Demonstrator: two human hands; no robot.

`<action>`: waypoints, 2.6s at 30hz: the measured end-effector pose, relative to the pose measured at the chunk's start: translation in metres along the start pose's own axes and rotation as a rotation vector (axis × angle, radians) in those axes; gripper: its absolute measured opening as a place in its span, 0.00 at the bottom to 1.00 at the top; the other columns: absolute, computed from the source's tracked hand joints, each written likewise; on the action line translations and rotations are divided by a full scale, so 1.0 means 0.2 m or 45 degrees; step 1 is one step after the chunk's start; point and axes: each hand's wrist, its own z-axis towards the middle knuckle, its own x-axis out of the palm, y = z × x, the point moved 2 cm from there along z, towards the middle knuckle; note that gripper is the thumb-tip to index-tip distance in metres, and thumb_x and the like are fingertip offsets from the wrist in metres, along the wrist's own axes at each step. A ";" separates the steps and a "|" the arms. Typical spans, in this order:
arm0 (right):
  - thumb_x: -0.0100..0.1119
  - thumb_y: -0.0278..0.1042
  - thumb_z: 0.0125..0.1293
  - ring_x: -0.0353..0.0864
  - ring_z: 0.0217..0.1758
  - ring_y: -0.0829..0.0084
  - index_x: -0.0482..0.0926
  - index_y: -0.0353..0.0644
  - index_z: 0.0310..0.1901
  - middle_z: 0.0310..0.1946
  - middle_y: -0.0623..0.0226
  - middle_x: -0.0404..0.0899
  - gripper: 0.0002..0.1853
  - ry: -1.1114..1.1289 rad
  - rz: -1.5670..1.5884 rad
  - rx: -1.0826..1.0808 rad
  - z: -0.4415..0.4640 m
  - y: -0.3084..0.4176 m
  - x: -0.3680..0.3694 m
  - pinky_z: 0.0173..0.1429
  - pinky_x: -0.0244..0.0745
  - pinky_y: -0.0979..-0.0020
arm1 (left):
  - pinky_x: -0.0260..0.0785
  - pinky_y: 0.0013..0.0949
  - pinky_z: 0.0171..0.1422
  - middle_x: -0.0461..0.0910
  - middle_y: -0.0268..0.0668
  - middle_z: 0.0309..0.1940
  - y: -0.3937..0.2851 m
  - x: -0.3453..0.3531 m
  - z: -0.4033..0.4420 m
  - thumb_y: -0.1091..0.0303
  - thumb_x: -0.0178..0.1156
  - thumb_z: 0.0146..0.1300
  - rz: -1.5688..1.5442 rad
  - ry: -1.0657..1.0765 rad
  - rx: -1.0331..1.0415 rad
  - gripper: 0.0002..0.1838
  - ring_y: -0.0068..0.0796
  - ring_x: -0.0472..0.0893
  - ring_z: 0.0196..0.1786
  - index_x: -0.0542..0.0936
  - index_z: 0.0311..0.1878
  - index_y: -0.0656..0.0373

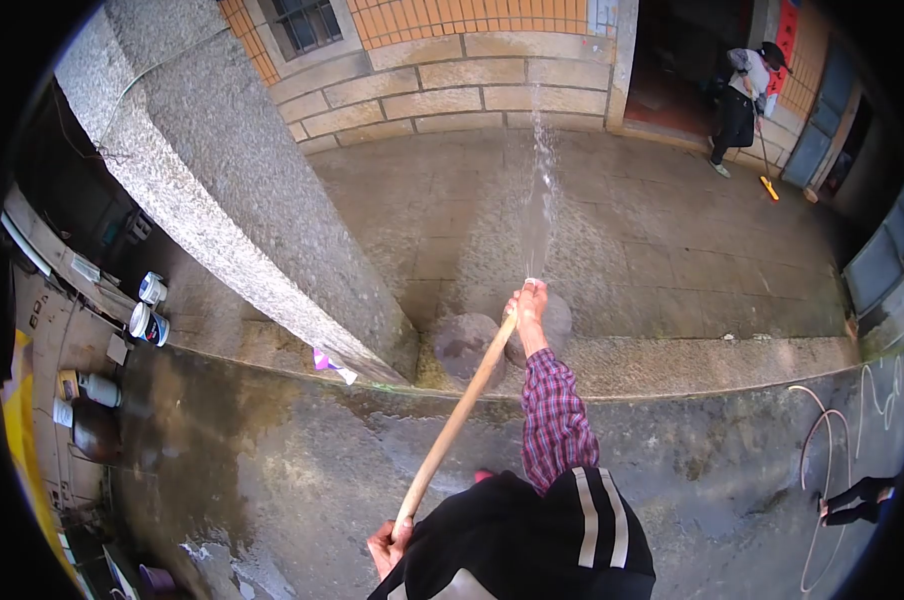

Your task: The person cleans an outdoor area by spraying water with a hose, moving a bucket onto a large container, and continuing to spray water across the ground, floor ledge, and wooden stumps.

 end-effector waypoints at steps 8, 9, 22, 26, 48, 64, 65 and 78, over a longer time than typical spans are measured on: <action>0.39 0.35 0.61 0.57 0.09 0.77 0.56 0.46 0.35 0.15 0.66 0.59 0.05 -0.106 -0.007 0.024 0.02 -0.02 -0.18 0.10 0.57 0.75 | 0.44 0.23 0.17 0.62 0.25 0.09 -0.03 0.02 -0.03 0.61 0.60 0.50 -0.022 -0.050 0.021 0.17 0.12 0.56 0.15 0.69 0.15 0.63; 0.39 0.34 0.61 0.57 0.09 0.77 0.56 0.46 0.34 0.14 0.66 0.59 0.05 -0.112 -0.056 0.016 0.05 -0.06 -0.21 0.10 0.57 0.75 | 0.45 0.23 0.17 0.62 0.25 0.09 -0.05 0.02 -0.03 0.61 0.60 0.50 -0.040 0.011 -0.005 0.17 0.12 0.56 0.15 0.70 0.15 0.63; 0.39 0.34 0.59 0.59 0.09 0.74 0.56 0.47 0.33 0.14 0.65 0.60 0.04 -0.195 -0.059 0.177 0.03 -0.29 -0.32 0.09 0.59 0.71 | 0.43 0.24 0.17 0.62 0.24 0.09 0.10 -0.03 -0.05 0.61 0.59 0.50 0.022 0.022 0.026 0.16 0.13 0.55 0.15 0.71 0.16 0.63; 0.39 0.34 0.60 0.59 0.09 0.74 0.56 0.47 0.33 0.14 0.65 0.60 0.05 -0.214 -0.120 0.099 0.06 -0.24 -0.33 0.09 0.59 0.72 | 0.43 0.24 0.18 0.62 0.24 0.08 0.06 -0.01 -0.06 0.61 0.59 0.50 0.054 0.020 0.017 0.17 0.13 0.55 0.15 0.70 0.15 0.63; 0.41 0.32 0.57 0.59 0.07 0.72 0.57 0.49 0.33 0.12 0.65 0.59 0.05 -0.060 -0.341 0.403 0.03 -0.41 -0.25 0.09 0.59 0.69 | 0.47 0.23 0.19 0.63 0.26 0.10 0.09 -0.02 -0.17 0.62 0.60 0.49 -0.002 -0.090 0.008 0.17 0.14 0.57 0.16 0.70 0.15 0.63; 0.38 0.25 0.53 0.62 0.09 0.70 0.62 0.39 0.26 0.11 0.63 0.60 0.01 -0.195 -0.441 0.452 -0.30 -0.40 -0.88 0.10 0.61 0.68 | 0.48 0.21 0.19 0.65 0.26 0.11 0.12 -0.13 -0.42 0.62 0.61 0.48 -0.084 0.101 -0.098 0.16 0.13 0.58 0.16 0.70 0.17 0.63; 0.38 0.25 0.53 0.62 0.09 0.70 0.62 0.39 0.26 0.11 0.63 0.60 0.01 -0.190 -0.441 0.453 -0.32 -0.40 -0.88 0.10 0.61 0.68 | 0.49 0.21 0.20 0.66 0.26 0.12 0.13 -0.13 -0.46 0.62 0.61 0.48 -0.149 0.070 -0.108 0.15 0.13 0.58 0.16 0.70 0.18 0.63; 0.51 0.32 0.49 0.74 0.19 0.70 0.73 0.33 0.21 0.15 0.58 0.72 0.09 0.076 -1.217 0.189 -0.44 -0.22 -1.21 0.22 0.67 0.70 | 0.41 0.23 0.20 0.58 0.21 0.09 0.29 -0.21 -0.90 0.60 0.59 0.49 -0.134 0.111 -0.096 0.16 0.12 0.54 0.15 0.71 0.17 0.62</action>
